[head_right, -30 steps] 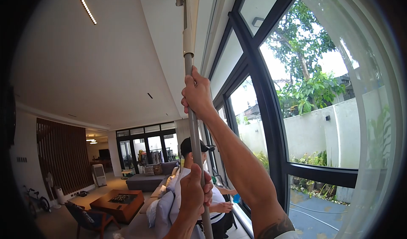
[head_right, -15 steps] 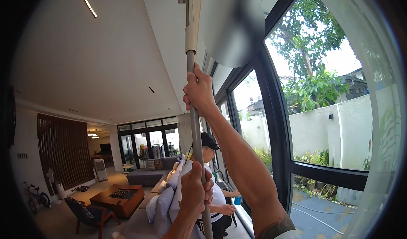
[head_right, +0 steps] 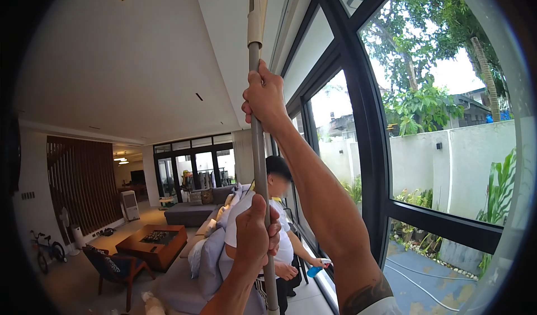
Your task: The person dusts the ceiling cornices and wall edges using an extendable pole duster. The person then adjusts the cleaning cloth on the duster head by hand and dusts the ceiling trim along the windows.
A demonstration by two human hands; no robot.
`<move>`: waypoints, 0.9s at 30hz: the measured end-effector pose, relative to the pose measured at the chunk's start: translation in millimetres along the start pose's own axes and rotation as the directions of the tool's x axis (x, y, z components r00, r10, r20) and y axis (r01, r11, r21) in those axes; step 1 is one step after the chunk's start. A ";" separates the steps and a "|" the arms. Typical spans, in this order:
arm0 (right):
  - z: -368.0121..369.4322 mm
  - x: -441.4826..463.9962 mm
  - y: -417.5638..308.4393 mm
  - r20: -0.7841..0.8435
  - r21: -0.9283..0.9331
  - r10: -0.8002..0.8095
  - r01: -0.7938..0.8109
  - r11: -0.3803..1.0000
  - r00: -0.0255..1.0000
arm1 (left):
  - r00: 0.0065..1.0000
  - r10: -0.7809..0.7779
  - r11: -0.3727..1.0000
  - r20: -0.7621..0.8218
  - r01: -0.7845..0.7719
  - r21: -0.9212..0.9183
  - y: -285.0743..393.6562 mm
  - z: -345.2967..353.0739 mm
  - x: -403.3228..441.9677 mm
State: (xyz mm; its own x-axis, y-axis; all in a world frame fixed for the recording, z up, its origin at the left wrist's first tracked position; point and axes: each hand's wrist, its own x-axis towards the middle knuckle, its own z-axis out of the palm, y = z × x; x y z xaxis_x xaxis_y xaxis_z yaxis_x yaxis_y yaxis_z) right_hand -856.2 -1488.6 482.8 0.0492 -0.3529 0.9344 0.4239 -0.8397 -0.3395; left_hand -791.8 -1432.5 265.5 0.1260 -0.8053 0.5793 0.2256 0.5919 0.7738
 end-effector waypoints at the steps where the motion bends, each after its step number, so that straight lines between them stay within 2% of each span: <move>1: -0.3 -2.0 1.2 -0.005 -0.012 0.014 -0.014 1.000 1.000 | 1.000 0.021 1.000 0.002 -0.021 0.000 -1.0 -0.5 2.4; 4: -4.1 3.6 12.8 0.008 0.024 0.010 -0.010 1.000 1.000 | 1.000 0.005 1.000 -0.025 -0.005 0.016 -3.9 -1.3 4.4; 6: -4.6 6.1 18.6 -0.015 0.022 -0.052 0.052 0.998 0.999 | 1.000 0.004 1.000 -0.025 -0.003 0.022 -3.3 0.1 4.2; 8: -8.0 4.0 18.6 0.043 -0.009 -0.017 0.017 1.000 0.999 | 1.000 -0.006 0.999 -0.026 0.007 0.043 -7.9 -2.9 8.2; 10: -5.3 13.4 35.5 0.016 0.101 0.020 -0.022 0.995 1.000 | 1.000 0.012 0.998 -0.021 -0.010 0.063 -10.2 -4.1 10.2; 14: -13.0 31.1 64.5 -0.011 0.045 0.064 -0.064 0.997 0.998 | 0.999 -0.026 0.998 -0.023 0.028 0.060 -15.0 -6.0 15.6; 16: -13.3 33.7 78.2 0.116 0.239 0.146 -0.171 0.956 0.982 | 1.000 -0.027 0.998 -0.010 0.028 0.050 -17.5 -9.1 20.9; 18: -11.9 13.3 65.5 -0.012 0.005 0.047 -0.047 0.999 0.999 | 0.997 -0.071 0.996 -0.040 0.073 0.052 -23.3 -14.1 25.6; 23: 29.1 9.9 106.8 0.068 -0.011 0.136 -0.135 0.991 0.988 | 0.993 -0.099 0.993 -0.060 0.095 -0.072 -41.5 -39.2 33.1; 27: 62.1 -8.1 156.3 0.110 -0.029 0.211 -0.209 0.977 0.971 | 0.979 -0.150 0.984 -0.141 0.134 -0.115 -63.4 -68.5 31.9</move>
State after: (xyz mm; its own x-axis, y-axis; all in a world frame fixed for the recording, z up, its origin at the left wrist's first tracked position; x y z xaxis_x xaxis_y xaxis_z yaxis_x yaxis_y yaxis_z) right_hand -734.2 -1591.4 428.9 0.2365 -0.4747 0.8478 0.3777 -0.7590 -0.5303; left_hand -735.9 -1498.0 217.4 0.2261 -0.8814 0.4148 0.3500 0.4709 0.8098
